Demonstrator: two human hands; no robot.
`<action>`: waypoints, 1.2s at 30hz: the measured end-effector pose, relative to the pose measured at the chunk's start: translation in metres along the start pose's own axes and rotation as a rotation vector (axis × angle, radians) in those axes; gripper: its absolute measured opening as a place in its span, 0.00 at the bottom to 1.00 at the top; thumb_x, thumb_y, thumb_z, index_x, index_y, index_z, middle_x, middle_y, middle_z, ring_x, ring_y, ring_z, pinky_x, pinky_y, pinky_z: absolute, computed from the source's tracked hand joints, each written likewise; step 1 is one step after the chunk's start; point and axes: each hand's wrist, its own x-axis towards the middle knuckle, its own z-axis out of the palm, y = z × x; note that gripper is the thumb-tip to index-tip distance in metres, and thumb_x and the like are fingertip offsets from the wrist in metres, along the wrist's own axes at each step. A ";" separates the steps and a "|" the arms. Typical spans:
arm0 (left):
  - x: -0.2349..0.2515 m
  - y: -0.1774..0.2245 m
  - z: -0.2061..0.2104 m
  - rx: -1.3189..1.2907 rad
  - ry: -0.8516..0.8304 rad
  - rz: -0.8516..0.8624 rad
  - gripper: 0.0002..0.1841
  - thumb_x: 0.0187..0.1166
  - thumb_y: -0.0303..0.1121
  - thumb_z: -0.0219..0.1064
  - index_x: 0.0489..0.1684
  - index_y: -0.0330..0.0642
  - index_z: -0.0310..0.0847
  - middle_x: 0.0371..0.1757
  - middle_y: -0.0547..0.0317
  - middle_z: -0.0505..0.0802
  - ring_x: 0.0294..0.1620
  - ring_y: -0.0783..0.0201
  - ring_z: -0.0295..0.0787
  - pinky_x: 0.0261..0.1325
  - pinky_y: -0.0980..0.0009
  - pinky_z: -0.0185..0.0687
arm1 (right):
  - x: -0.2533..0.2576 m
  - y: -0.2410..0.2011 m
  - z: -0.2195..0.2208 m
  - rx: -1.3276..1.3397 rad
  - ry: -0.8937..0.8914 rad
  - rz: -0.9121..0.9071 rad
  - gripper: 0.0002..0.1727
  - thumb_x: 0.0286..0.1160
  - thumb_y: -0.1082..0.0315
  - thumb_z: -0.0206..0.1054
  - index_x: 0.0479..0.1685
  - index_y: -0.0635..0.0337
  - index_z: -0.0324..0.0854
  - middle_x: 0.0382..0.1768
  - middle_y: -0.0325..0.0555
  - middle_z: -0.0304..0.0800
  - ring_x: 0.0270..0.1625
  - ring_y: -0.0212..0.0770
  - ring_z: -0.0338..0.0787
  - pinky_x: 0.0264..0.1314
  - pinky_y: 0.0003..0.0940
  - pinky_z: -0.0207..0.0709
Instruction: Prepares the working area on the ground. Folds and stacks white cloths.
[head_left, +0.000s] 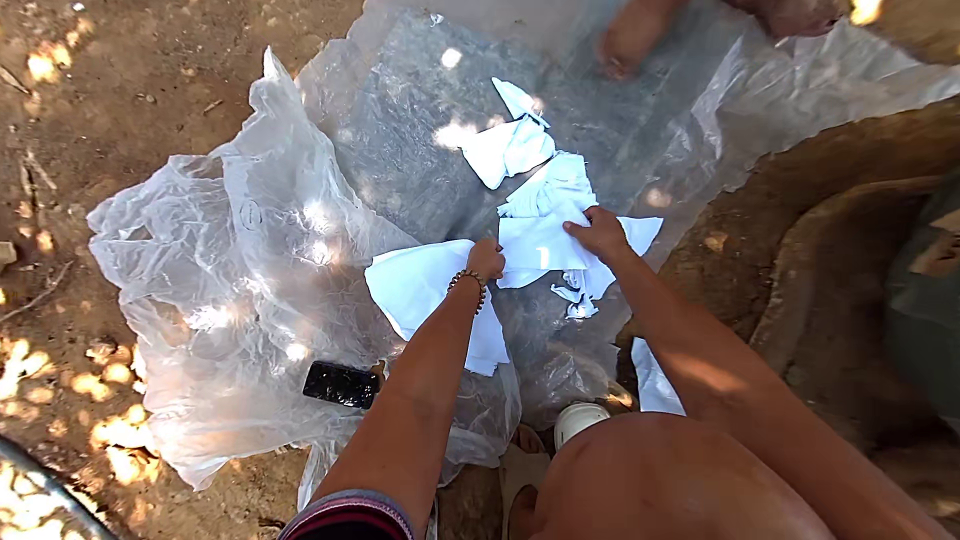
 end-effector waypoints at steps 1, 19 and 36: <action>0.001 -0.002 0.001 0.024 -0.006 0.006 0.16 0.88 0.27 0.57 0.68 0.28 0.79 0.64 0.31 0.87 0.58 0.44 0.91 0.62 0.49 0.87 | -0.001 -0.001 0.004 -0.099 0.006 -0.011 0.31 0.81 0.49 0.69 0.70 0.68 0.77 0.64 0.74 0.84 0.70 0.73 0.82 0.69 0.75 0.69; -0.025 0.007 0.004 0.297 0.148 0.087 0.17 0.85 0.26 0.58 0.67 0.26 0.81 0.68 0.30 0.86 0.74 0.38 0.81 0.77 0.41 0.72 | 0.010 0.077 -0.046 -0.345 0.020 -0.206 0.46 0.56 0.75 0.78 0.85 0.56 0.68 0.73 0.65 0.81 0.78 0.74 0.72 0.73 0.82 0.54; -0.063 0.029 0.028 -0.242 0.257 0.699 0.28 0.87 0.39 0.64 0.79 0.29 0.72 0.80 0.35 0.78 0.82 0.46 0.74 0.82 0.52 0.71 | -0.157 0.017 -0.147 -0.413 -0.039 -0.314 0.19 0.72 0.63 0.78 0.56 0.65 0.84 0.39 0.69 0.89 0.45 0.72 0.88 0.47 0.79 0.73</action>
